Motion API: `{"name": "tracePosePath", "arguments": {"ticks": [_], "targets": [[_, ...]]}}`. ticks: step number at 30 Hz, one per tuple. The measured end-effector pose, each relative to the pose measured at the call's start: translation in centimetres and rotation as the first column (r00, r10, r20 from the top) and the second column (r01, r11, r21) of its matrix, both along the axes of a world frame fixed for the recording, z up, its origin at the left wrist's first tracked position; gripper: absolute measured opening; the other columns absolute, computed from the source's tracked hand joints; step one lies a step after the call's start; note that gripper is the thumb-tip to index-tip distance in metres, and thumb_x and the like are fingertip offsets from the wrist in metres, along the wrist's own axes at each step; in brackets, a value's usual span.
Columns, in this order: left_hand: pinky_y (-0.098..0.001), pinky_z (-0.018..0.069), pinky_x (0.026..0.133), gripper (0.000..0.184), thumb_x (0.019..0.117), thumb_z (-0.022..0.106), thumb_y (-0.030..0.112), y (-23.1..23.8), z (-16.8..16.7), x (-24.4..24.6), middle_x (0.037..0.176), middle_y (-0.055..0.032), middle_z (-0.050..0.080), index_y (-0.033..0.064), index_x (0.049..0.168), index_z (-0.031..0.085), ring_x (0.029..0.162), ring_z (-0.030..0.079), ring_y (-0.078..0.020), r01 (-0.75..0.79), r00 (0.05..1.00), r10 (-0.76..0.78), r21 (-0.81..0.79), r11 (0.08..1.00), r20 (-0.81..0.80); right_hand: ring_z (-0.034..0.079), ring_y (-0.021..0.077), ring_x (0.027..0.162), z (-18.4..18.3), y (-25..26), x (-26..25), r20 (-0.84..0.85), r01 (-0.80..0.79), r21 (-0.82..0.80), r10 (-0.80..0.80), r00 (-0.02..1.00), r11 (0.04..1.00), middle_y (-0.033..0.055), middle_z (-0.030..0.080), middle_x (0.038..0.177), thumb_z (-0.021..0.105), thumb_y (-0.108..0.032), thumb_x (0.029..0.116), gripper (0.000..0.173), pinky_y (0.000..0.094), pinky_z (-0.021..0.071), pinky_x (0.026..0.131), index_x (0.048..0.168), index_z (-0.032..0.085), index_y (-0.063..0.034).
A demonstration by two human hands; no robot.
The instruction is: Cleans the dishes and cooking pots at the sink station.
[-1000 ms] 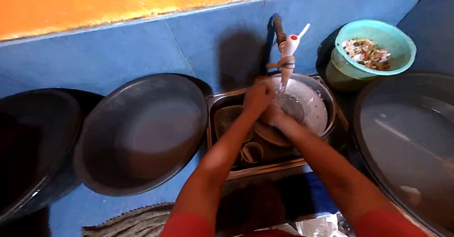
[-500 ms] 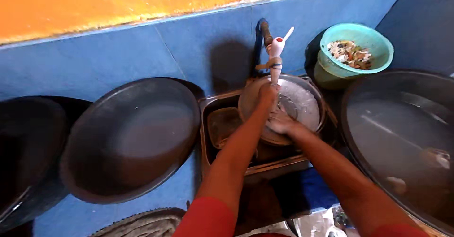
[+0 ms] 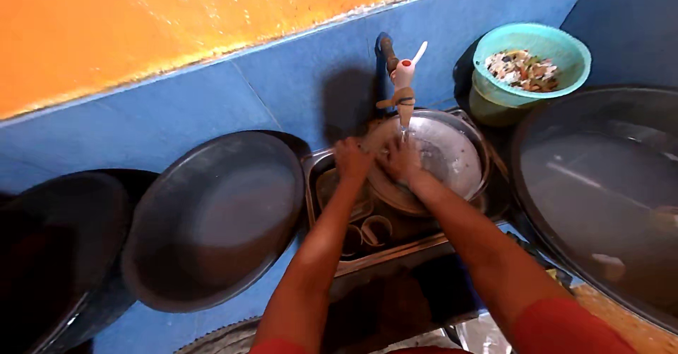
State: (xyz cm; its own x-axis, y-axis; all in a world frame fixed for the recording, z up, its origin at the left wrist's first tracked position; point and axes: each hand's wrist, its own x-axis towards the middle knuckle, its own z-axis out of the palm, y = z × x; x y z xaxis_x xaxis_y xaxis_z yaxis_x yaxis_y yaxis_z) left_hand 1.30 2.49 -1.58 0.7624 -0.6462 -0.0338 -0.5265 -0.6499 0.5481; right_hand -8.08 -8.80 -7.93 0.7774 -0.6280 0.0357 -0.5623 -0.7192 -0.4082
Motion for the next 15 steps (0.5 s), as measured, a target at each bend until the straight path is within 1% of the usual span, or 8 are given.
{"name": "tracePosePath", "arguments": {"ticks": [1, 3, 6, 8, 9, 11, 12, 15], "targets": [[-0.0603, 0.0445, 0.108, 0.061, 0.0966, 0.07, 0.033, 0.5, -0.5, 0.3, 0.141, -0.0308, 0.053, -0.0028, 0.142, 0.053, 0.131, 0.054, -0.0458, -0.019, 0.995, 0.021, 0.026, 0.999, -0.093, 0.019, 0.0506, 0.153, -0.2, 0.8, 0.2, 0.017, -0.101, -0.013, 0.101, 0.995, 0.995, 0.0295, 0.027, 0.164, 0.038, -0.051, 0.108, 0.068, 0.0703, 0.0134, 0.121, 0.158, 0.037, -0.005], [-0.0606, 0.0439, 0.108, 0.051, 0.1036, 0.062, 0.031, 1.0, -1.5, 0.7, 0.134, -0.0315, 0.059, -0.0048, 0.14, 0.053, 0.128, 0.057, -0.045, -0.011, 0.963, 0.015, 0.018, 1.0, -0.268, 0.019, 0.0486, 0.154, -0.2, 2.5, -0.4, 0.039, -0.27, 0.001, 0.27, 0.962, 0.963, 0.0292, 0.026, 0.164, 0.036, -0.043, 0.1108, 0.062, 0.0694, 0.0129, 0.121, 0.159, 0.034, -0.0036], [-0.0595, 0.0453, 0.106, 0.043, 0.1047, 0.059, 0.026, 1.8, -2.1, 0.7, 0.129, -0.0296, 0.062, -0.0047, 0.135, 0.056, 0.123, 0.06, -0.0422, -0.061, 0.935, 0.027, -0.087, 0.994, -0.353, 0.012, 0.0405, 0.158, 0.1, 3.4, -3.4, 0.037, -0.352, 0.119, 0.351, 0.936, 0.928, 0.0174, 0.019, 0.171, 0.032, -0.057, 0.1079, 0.067, 0.0675, 0.0042, 0.124, 0.163, 0.031, -0.0186], [-0.0596, 0.0465, 0.105, 0.041, 0.1054, 0.055, 0.024, 2.3, -1.2, 0.2, 0.129, -0.0285, 0.063, -0.0036, 0.136, 0.056, 0.123, 0.061, -0.0415, -0.107, 0.941, 0.073, -0.087, 0.99, -0.329, 0.006, 0.0386, 0.159, 0.3, 2.3, -5.7, -0.03, -0.287, 0.163, 0.295, 0.955, 0.944, 0.0131, 0.014, 0.172, 0.03, -0.065, 0.1045, 0.07, 0.0689, 0.0028, 0.123, 0.164, 0.027, -0.0284], [-0.0593, 0.046, 0.106, 0.041, 0.1061, 0.054, 0.023, 2.7, -0.5, 0.0, 0.131, -0.0286, 0.062, -0.0033, 0.138, 0.054, 0.124, 0.06, -0.0416, -0.127, 0.942, 0.095, -0.081, 0.989, -0.321, 0.007, 0.042, 0.158, -0.1, 1.3, -6.4, -0.052, -0.228, 0.136, 0.237, 0.97, 0.964, 0.0166, 0.014, 0.172, 0.029, -0.067, 0.1038, 0.073, 0.0701, 0.0055, 0.122, 0.165, 0.026, -0.0259], [-0.0594, 0.0438, 0.108, 0.044, 0.1075, 0.052, 0.022, 3.5, 0.6, -0.3, 0.135, -0.0301, 0.059, -0.0041, 0.143, 0.05, 0.129, 0.057, -0.0432, -0.136, 0.945, 0.104, -0.084, 0.987, -0.31, 0.01, 0.0495, 0.156, -0.2, -0.3, -6.6, -0.078, -0.069, 0.13, 0.079, 0.994, 0.989, 0.0267, 0.015, 0.169, 0.03, -0.066, 0.1046, 0.08, 0.0699, 0.0102, 0.122, 0.164, 0.025, -0.0119], [-0.06, 0.0442, 0.108, 0.045, 0.1078, 0.051, 0.021, 3.8, 0.8, -0.5, 0.135, -0.0312, 0.059, -0.0048, 0.145, 0.048, 0.128, 0.057, -0.0442, -0.13, 0.949, 0.096, -0.093, 0.987, -0.302, 0.009, 0.0503, 0.155, 0.0, -0.7, -6.1, -0.081, 0.003, 0.147, 0.009, 0.997, 0.989, 0.0289, 0.012, 0.168, 0.031, -0.065, 0.1047, 0.083, 0.0687, 0.0085, 0.123, 0.164, 0.022, -0.0068], [-0.0591, 0.0455, 0.107, 0.044, 0.1083, 0.049, 0.02, 3.7, 1.2, -1.3, 0.134, -0.0317, 0.059, -0.0049, 0.145, 0.046, 0.126, 0.058, -0.0439, -0.169, 0.942, 0.128, -0.106, 0.98, -0.311, 0.014, 0.0484, 0.155, 0.7, 0.6, -2.7, -0.013, 0.016, 0.148, -0.014, 1.0, 0.989, 0.028, 0.018, 0.167, 0.035, -0.063, 0.1049, 0.08, 0.066, 0.0123, 0.124, 0.163, 0.026, -0.0081]]}}
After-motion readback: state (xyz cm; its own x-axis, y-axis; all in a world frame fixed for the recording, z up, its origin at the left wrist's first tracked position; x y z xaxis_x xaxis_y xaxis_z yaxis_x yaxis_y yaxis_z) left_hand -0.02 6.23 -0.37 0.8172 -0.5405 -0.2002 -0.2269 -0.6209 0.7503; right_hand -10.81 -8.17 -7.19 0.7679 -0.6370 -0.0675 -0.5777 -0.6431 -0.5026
